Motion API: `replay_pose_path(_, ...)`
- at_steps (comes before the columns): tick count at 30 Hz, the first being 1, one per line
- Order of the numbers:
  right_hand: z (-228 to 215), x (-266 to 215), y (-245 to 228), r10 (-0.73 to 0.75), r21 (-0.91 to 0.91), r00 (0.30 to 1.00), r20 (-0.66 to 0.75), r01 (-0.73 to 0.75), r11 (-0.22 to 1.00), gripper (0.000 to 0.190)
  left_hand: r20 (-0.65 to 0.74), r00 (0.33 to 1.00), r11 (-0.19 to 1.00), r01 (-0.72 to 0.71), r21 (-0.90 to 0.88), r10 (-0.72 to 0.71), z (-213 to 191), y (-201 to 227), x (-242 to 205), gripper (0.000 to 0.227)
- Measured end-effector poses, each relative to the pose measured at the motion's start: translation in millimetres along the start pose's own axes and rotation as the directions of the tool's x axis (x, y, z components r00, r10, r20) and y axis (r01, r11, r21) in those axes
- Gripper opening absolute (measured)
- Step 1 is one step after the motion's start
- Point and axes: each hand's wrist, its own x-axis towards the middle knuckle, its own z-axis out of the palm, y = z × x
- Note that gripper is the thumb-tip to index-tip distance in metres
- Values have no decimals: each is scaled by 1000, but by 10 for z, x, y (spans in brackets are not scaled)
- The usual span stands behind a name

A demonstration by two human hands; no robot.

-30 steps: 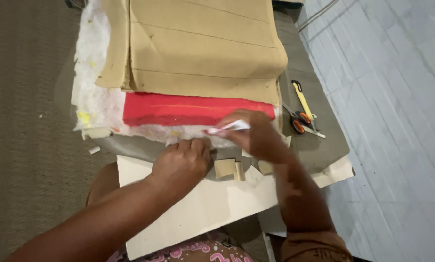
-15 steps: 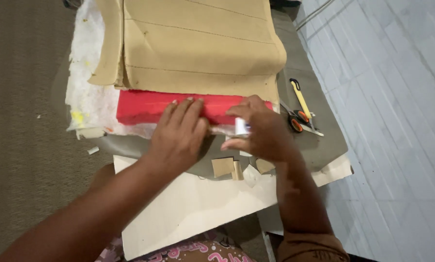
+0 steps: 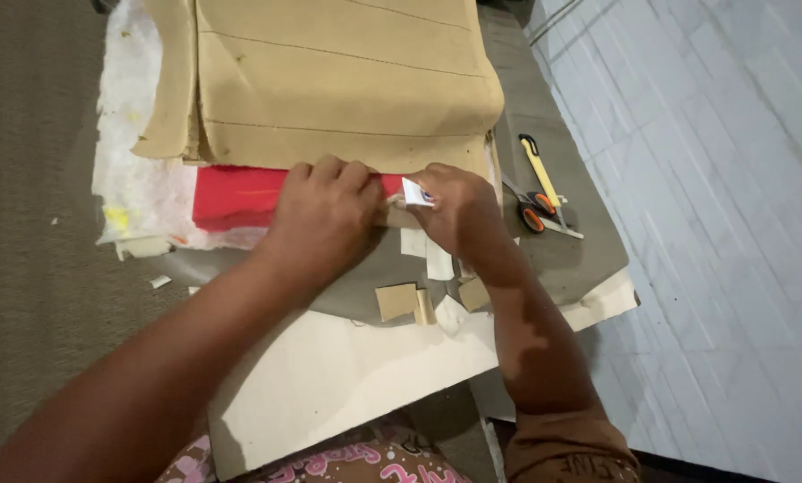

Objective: Cutting foam strips and gluing them into the edges of a leather seat cover

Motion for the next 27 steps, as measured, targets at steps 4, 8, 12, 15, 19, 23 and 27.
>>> replay_pose_path(4, -9, -103, 250, 188, 341, 981, 39, -190, 920, 17, -57, 998, 997, -8, -81, 3, 12, -112, 9, 16)
replay_pose_path(8, -279, -179, 360, 326, 522, 931, -166, -197, 830, 81, 28, 999, 979, 45, -197, -40, -80, -109, 42, 14)
replay_pose_path(12, -282, -214, 252, 562, 641, 819, -115, -371, 672, 74, -130, 991, 981, 7, -194, -33, -29, -132, -23, 17)
replay_pose_path(15, -89, -167, 179, 454, 615, 878, -150, -276, 738, 29, -121, 992, 981, -3, -195, -21, -69, -142, -31, 18)
replay_pose_path(19, 62, -68, 21, 502, 807, 863, 59, -337, 485, 29, -83, 996, 981, 0, -195, -17, -139, -132, 7, 20)
replay_pose_path(23, 98, -20, -18, 525, 779, 846, 90, -388, 492, 30, -126, 992, 989, -26, -144, 8, -110, -139, 2, 23)
replay_pose_path(27, -21, -94, 229, 548, 726, 831, 98, -436, 531, 13, -85, 996, 986, -23, -167, 9, -114, -146, -20, 20)
